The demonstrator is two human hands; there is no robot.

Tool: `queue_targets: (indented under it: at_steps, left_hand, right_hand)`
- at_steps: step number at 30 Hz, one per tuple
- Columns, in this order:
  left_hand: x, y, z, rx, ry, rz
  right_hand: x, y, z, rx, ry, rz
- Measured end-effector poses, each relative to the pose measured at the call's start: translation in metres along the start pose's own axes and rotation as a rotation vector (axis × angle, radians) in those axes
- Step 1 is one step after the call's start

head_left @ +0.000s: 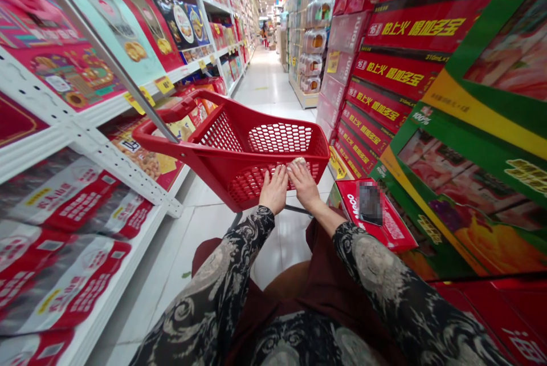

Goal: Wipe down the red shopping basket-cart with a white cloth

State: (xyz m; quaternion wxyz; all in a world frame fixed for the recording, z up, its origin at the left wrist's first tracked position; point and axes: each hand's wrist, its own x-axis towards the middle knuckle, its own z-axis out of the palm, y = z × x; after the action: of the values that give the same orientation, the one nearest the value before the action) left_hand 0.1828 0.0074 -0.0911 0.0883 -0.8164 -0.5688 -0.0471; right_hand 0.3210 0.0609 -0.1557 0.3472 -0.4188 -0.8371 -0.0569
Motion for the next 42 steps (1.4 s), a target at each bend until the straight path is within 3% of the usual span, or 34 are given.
queue_targets:
  at_steps: [4,9,11,15,20,24,27,31,34,37,42]
  left_hand:
    - [-0.003,-0.003,0.001,-0.005,0.007,0.002]
    - [0.001,-0.025,-0.013,-0.034,0.212,-0.151]
    - [0.002,-0.036,-0.017,-0.030,0.258,-0.219]
    - [-0.004,-0.047,-0.015,-0.010,0.227,-0.238]
    - [-0.015,-0.041,-0.001,0.002,0.135,-0.172]
    - [-0.019,-0.037,0.001,0.005,0.115,-0.150]
    - [-0.017,-0.041,-0.007,0.001,0.151,-0.174]
    - [-0.013,-0.050,-0.022,0.002,0.226,-0.268]
    - [-0.012,-0.056,-0.027,0.017,0.240,-0.305]
    - [-0.015,-0.058,-0.023,0.038,0.226,-0.298]
    - [-0.022,-0.059,-0.010,0.049,0.181,-0.220]
  right_hand:
    - [-0.011,-0.002,0.000,0.055,-0.052,-0.023]
    - [0.022,-0.019,-0.017,0.093,0.174,-0.018]
    - [0.040,-0.026,-0.020,0.086,0.209,-0.032]
    - [0.052,-0.031,-0.009,0.079,0.144,-0.074]
    - [0.021,-0.025,0.009,0.084,0.021,-0.107]
    - [-0.001,-0.023,0.011,0.117,-0.090,-0.105]
    - [0.007,-0.032,0.001,0.142,-0.016,-0.082]
    - [0.047,-0.052,-0.016,0.163,0.138,-0.085]
    - [0.068,-0.062,-0.015,0.159,0.156,-0.116]
    - [0.066,-0.062,0.000,0.153,0.078,-0.135]
    - [0.034,-0.049,0.023,0.136,-0.044,-0.142]
